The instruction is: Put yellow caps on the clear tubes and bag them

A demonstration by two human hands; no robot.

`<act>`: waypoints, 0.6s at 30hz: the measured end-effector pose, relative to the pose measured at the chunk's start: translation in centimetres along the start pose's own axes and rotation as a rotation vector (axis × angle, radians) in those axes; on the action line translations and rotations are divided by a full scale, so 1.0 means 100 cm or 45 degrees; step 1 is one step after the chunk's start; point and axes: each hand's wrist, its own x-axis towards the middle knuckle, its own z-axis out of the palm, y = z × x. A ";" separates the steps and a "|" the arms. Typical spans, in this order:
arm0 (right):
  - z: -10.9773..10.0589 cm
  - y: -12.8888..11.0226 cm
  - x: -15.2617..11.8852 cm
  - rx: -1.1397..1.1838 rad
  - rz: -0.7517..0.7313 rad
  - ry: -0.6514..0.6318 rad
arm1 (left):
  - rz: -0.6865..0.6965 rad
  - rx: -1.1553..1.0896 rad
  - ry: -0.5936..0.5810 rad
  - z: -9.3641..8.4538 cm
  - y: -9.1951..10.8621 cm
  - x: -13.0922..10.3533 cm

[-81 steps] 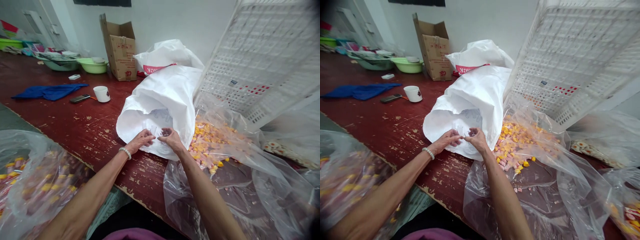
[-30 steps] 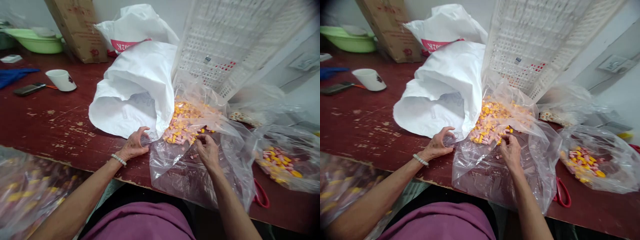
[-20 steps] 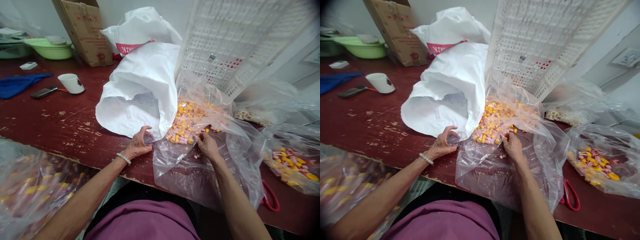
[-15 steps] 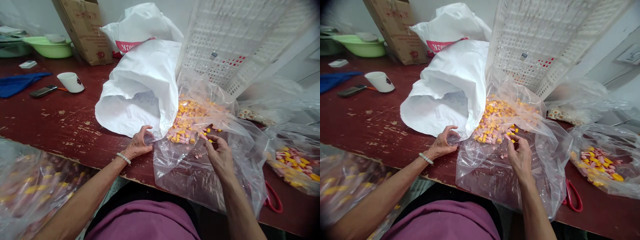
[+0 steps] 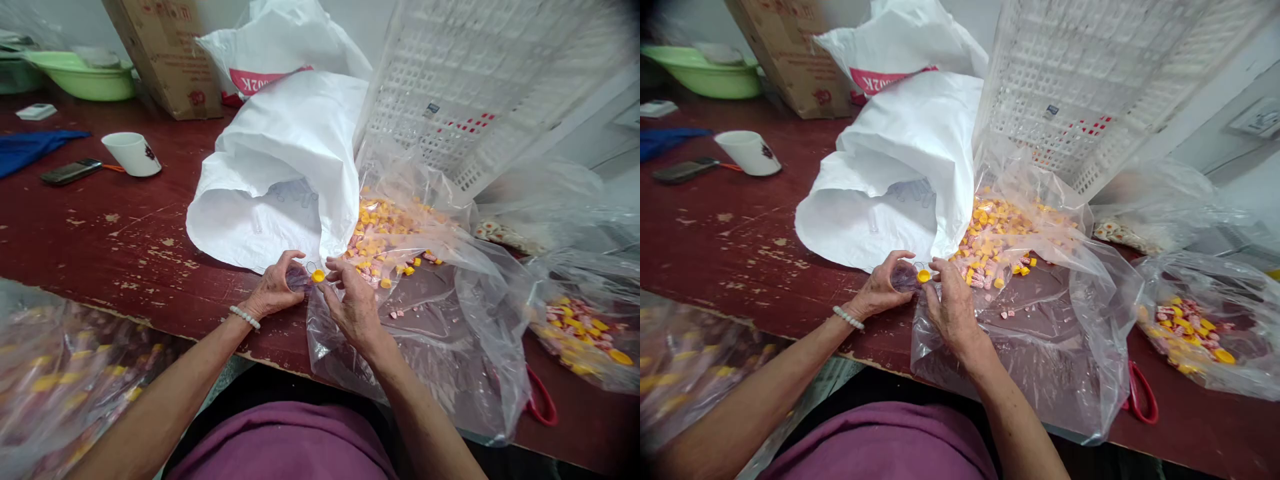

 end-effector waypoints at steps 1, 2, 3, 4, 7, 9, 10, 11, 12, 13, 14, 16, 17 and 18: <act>0.002 0.001 -0.002 0.016 -0.019 0.017 | 0.005 -0.008 0.005 0.000 -0.001 0.000; 0.005 0.002 -0.004 0.014 -0.040 0.033 | 0.007 -0.015 0.009 0.000 -0.002 0.001; 0.009 0.003 -0.006 -0.003 -0.060 0.037 | 0.006 -0.021 0.011 0.000 -0.003 0.001; 0.013 0.002 -0.009 -0.036 -0.075 0.019 | 0.002 -0.027 0.010 0.000 -0.003 0.001; 0.017 0.001 -0.012 -0.142 -0.118 -0.093 | -0.023 -0.046 0.005 0.000 -0.006 0.001; 0.006 0.002 -0.012 -0.151 -0.147 -0.115 | -0.038 -0.063 0.023 0.001 -0.008 0.001; -0.005 0.004 -0.012 -0.145 -0.143 -0.071 | -0.042 -0.075 0.036 0.001 -0.008 0.001; -0.017 0.010 -0.013 -0.148 -0.108 0.021 | -0.046 -0.087 0.045 0.002 -0.009 0.001; -0.032 0.017 -0.014 -0.170 -0.025 0.148 | -0.049 -0.099 0.052 0.002 -0.009 0.001; -0.046 0.028 -0.016 -0.218 0.094 0.291 | -0.053 -0.111 0.057 0.003 -0.008 0.001; -0.059 0.041 -0.017 -0.291 0.243 0.430 | -0.057 -0.117 0.054 0.003 -0.008 0.001; -0.075 0.070 -0.020 -0.444 0.503 0.450 | -0.065 -0.108 0.047 0.002 -0.006 0.001; -0.078 0.083 -0.021 -0.490 0.552 0.332 | -0.064 -0.097 0.048 0.002 -0.004 0.001; -0.076 0.094 -0.021 -0.527 0.554 0.208 | -0.061 -0.083 0.050 0.001 -0.003 0.000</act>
